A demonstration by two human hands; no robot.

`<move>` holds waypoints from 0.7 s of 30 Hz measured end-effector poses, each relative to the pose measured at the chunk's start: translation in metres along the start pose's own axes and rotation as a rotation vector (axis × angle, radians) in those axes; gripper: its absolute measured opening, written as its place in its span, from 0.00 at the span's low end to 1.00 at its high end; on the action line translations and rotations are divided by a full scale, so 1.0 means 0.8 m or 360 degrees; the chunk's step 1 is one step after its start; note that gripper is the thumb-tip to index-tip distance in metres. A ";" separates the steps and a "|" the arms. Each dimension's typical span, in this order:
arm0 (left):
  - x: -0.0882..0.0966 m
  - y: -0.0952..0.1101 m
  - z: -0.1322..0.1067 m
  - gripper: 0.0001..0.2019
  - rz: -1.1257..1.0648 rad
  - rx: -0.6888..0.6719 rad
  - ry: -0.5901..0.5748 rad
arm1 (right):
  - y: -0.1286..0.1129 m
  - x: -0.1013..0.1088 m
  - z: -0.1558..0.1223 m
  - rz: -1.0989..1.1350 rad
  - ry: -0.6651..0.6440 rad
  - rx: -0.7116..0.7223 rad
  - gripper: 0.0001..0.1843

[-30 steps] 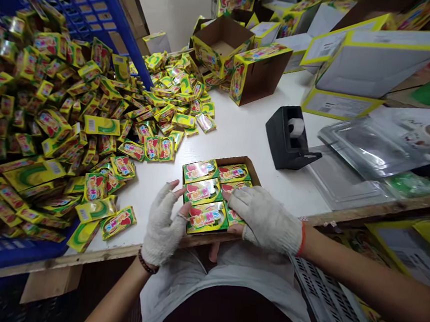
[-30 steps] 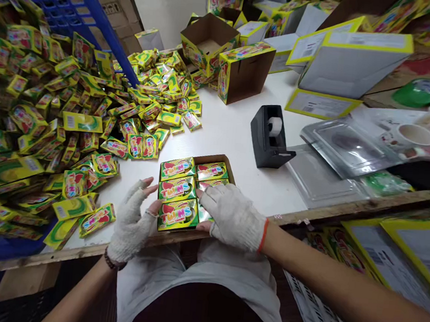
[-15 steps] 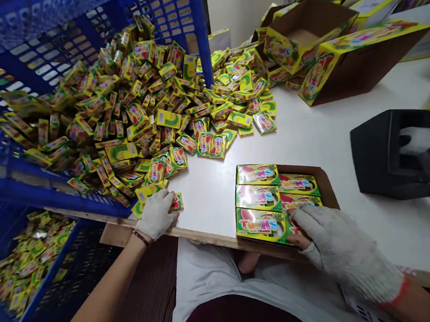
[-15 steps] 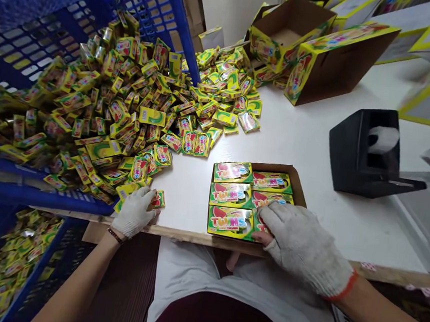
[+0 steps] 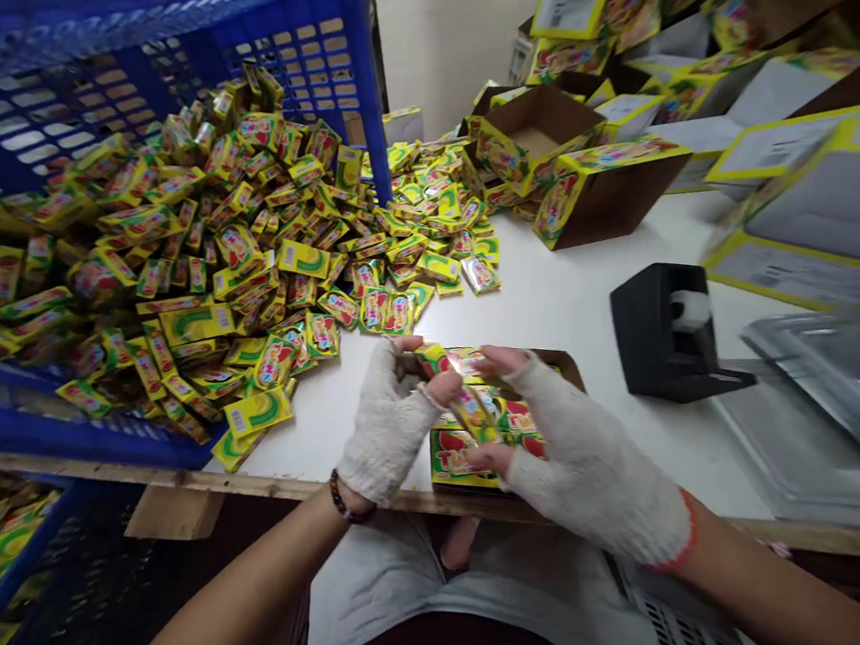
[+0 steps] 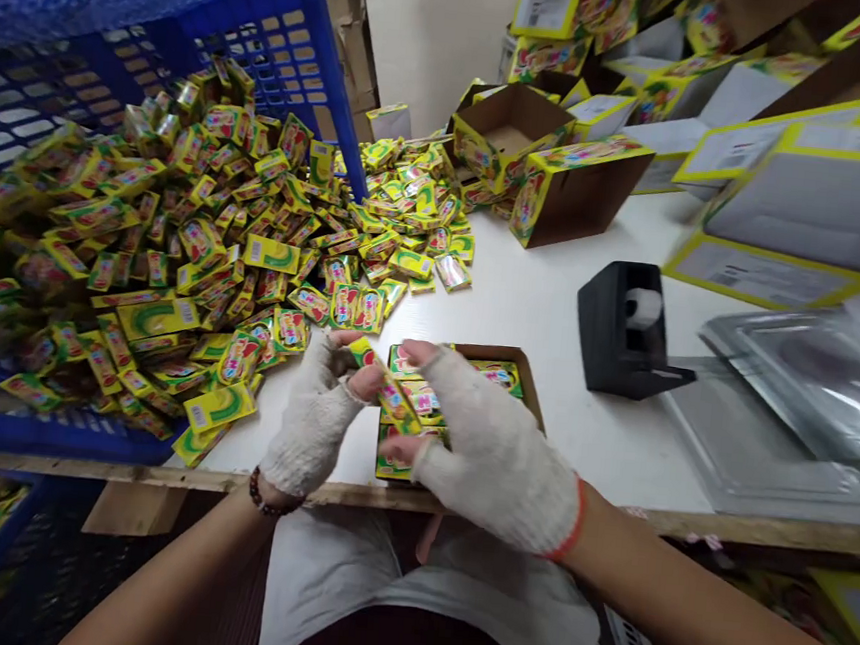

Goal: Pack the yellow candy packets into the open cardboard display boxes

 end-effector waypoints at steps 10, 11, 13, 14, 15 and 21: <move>-0.024 -0.061 -0.027 0.24 0.1021 -0.0832 -0.0221 | 0.106 0.020 0.041 -0.0345 -0.0946 -0.0419 0.16; -0.012 -0.068 -0.023 0.24 0.1105 -0.0909 -0.0166 | 0.110 0.012 0.040 -0.0396 -0.1044 -0.0428 0.16; 0.022 -0.075 -0.011 0.23 0.1315 -0.1010 -0.0028 | 0.111 0.000 0.041 -0.0464 -0.1160 -0.0422 0.16; 0.043 -0.075 -0.003 0.23 0.1461 -0.1020 0.0026 | 0.109 -0.004 0.042 -0.0483 -0.1207 -0.0417 0.16; 0.067 -0.074 0.005 0.23 0.1645 -0.0988 0.0057 | 0.108 -0.006 0.043 -0.0492 -0.1252 -0.0416 0.16; 0.209 -0.079 0.022 0.22 0.2967 -0.0294 0.0018 | 0.118 -0.011 0.056 -0.0393 -0.1302 -0.0358 0.18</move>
Point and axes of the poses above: each hand's wrist, its own z-axis towards the middle knuckle, its own x-axis out of the back of the hand, y = z × x, the point moved 2 cm from there along z, towards the middle knuckle, and after that the axes turned 7 degrees about y, right-handed, at the moved point
